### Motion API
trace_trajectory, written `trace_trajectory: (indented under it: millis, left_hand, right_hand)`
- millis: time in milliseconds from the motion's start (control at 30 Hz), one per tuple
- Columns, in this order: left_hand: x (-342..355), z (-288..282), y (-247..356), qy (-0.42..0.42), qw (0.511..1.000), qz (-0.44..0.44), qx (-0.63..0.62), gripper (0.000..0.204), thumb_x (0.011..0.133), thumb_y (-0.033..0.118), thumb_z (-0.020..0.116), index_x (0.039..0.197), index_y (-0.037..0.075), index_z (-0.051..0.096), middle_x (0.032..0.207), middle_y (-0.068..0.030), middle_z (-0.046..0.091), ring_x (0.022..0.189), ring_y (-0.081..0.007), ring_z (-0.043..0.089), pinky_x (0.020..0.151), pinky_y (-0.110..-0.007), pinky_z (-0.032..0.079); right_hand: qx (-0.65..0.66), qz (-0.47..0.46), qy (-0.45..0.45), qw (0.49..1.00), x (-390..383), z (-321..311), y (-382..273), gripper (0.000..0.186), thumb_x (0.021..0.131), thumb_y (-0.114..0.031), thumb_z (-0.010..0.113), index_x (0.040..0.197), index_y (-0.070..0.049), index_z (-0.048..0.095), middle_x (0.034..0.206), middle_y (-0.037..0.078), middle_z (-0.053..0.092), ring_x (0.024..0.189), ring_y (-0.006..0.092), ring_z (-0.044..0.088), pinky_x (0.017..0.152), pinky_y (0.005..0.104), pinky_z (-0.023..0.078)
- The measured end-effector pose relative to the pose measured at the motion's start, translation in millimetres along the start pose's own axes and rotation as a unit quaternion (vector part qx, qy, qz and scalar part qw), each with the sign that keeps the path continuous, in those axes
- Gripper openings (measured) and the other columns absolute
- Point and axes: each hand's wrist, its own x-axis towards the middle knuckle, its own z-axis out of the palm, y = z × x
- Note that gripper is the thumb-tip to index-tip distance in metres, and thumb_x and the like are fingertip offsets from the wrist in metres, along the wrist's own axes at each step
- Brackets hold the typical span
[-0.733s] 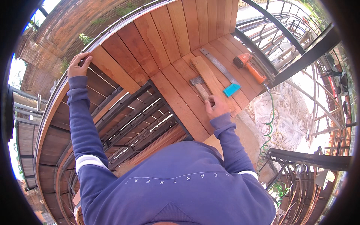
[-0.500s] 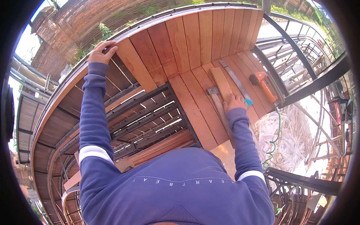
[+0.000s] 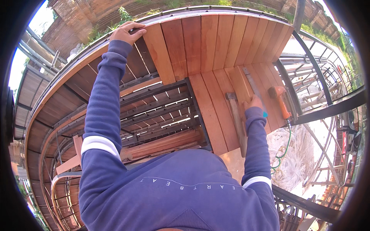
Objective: The person positions wooden slats onto a metal frame and attaches them using a nail gun. The person uses a square ruler to check the alignment of the slats before fastening them.
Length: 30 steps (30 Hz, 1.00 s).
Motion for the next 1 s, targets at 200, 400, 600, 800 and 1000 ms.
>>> trace_trajectory:
  millis: [200,400,600,800,1000]
  left_hand:
    - [-3.6,-1.9,1.9,-0.005,1.000,-0.007,0.014,0.032,0.084,0.046,0.072,0.109,0.026,0.075,0.108,0.0036,0.070,0.102,-0.0190,0.066,0.091,-0.031,0.050]
    - [-1.6,-2.2,-2.1,-0.012,1.000,0.013,0.020,0.032,0.084,0.049,0.071,0.109,0.028,0.075,0.109,0.0045,0.069,0.103,-0.0195,0.065,0.091,-0.032,0.050]
    - [-1.7,-5.6,6.3,-0.023,1.000,-0.009,0.001,0.032,0.083,0.050,0.071,0.108,0.029,0.075,0.110,0.0036,0.070,0.103,-0.0222,0.066,0.091,-0.036,0.050]
    - [-2.6,-4.6,4.8,-0.024,0.999,-0.039,-0.003,0.030,0.083,0.049,0.072,0.105,0.030,0.075,0.109,0.0025,0.070,0.101,-0.0235,0.066,0.089,-0.037,0.051]
    - [-4.8,-4.7,9.6,-0.014,0.999,-0.040,-0.011,0.027,0.082,0.048,0.072,0.102,0.029,0.075,0.109,0.0016,0.071,0.102,-0.0245,0.066,0.091,-0.038,0.051]
  right_hand:
    - [0.208,-0.046,0.115,0.970,-19.8,-54.5,-51.7,0.025,0.083,-0.016,0.075,0.096,0.000,0.060,0.088,0.014,0.068,0.080,0.0252,0.066,0.075,0.0356,0.052]
    - [0.490,-0.215,0.103,0.839,-36.0,-75.6,-151.6,0.021,0.091,-0.013,0.070,0.102,0.003,0.063,0.093,0.006,0.069,0.083,0.0100,0.061,0.073,0.0270,0.051]
    - [0.452,-0.256,0.039,0.854,-18.6,-29.2,-225.9,0.022,0.089,-0.014,0.071,0.102,0.003,0.066,0.085,0.010,0.072,0.072,0.0118,0.066,0.064,0.0293,0.052]
    - [0.433,-0.265,-0.002,0.861,-4.0,3.2,-262.3,0.025,0.088,-0.014,0.072,0.106,0.003,0.065,0.084,0.011,0.073,0.068,0.0128,0.067,0.061,0.0292,0.053]
    - [0.465,-0.258,-0.025,0.846,3.3,28.5,-267.7,0.024,0.088,-0.013,0.071,0.105,0.002,0.065,0.082,0.011,0.073,0.069,0.0134,0.069,0.062,0.0287,0.053]
